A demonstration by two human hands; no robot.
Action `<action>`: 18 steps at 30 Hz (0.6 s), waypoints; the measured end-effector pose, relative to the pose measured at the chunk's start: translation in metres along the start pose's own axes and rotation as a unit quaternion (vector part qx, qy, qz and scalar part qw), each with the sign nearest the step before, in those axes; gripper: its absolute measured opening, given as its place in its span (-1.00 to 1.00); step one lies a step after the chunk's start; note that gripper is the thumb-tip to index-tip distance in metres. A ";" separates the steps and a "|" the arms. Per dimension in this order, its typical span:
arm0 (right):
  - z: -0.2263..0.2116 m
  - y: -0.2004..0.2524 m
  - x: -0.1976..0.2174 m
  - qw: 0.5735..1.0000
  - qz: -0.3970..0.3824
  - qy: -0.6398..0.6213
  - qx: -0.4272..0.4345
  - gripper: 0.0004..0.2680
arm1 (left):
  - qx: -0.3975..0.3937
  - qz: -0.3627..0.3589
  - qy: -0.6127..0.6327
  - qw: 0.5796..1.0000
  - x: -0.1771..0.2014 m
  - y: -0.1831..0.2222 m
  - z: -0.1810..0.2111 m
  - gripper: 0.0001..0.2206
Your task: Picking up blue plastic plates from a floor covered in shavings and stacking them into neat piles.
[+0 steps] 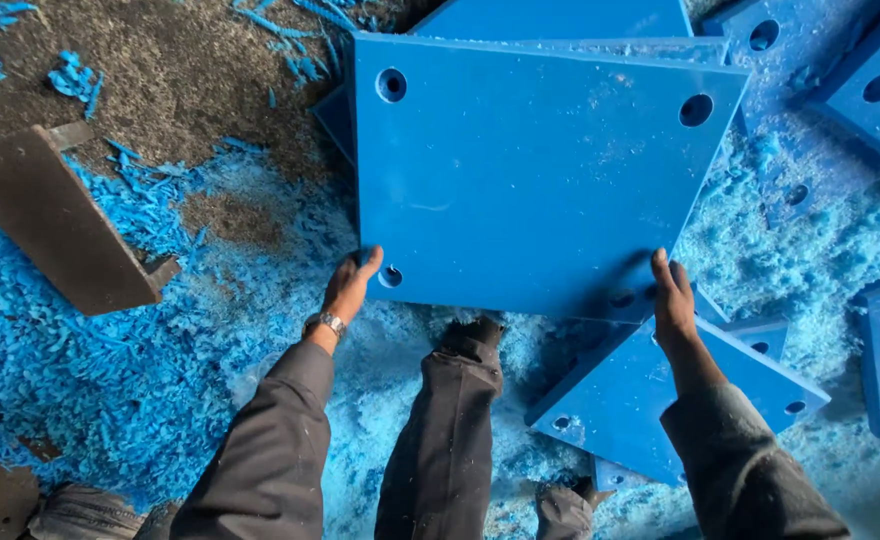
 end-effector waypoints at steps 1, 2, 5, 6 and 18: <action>0.001 -0.006 0.000 0.999 -0.013 -0.044 -0.017 -0.42 | -0.010 -0.024 0.073 0.997 -0.004 -0.008 0.001 -0.40; 0.002 -0.013 0.000 0.995 -0.025 -0.088 -0.033 -0.37 | -0.020 -0.048 0.145 0.988 -0.007 -0.017 0.003 -0.40; -0.016 -0.024 -0.006 0.995 -0.064 0.006 0.075 -0.38 | -0.040 -0.009 0.251 0.967 -0.012 -0.029 0.012 -0.37; -0.008 -0.015 -0.001 0.996 -0.065 0.007 0.066 -0.38 | -0.033 -0.013 0.248 0.968 -0.006 -0.016 0.014 -0.37; -0.144 0.189 0.110 0.974 -0.083 -0.124 -0.168 -0.45 | 0.136 -0.031 -0.044 0.989 0.106 0.152 0.114 -0.17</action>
Point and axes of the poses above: each hand's wrist, its own y-axis away from the middle knuckle, its own x-axis out of the back of the hand, z = x × y, the point moved 1 cm from there along -y, towards the middle knuckle, and after that the axes turned 4 degrees about -z, right-handed, at the moved point
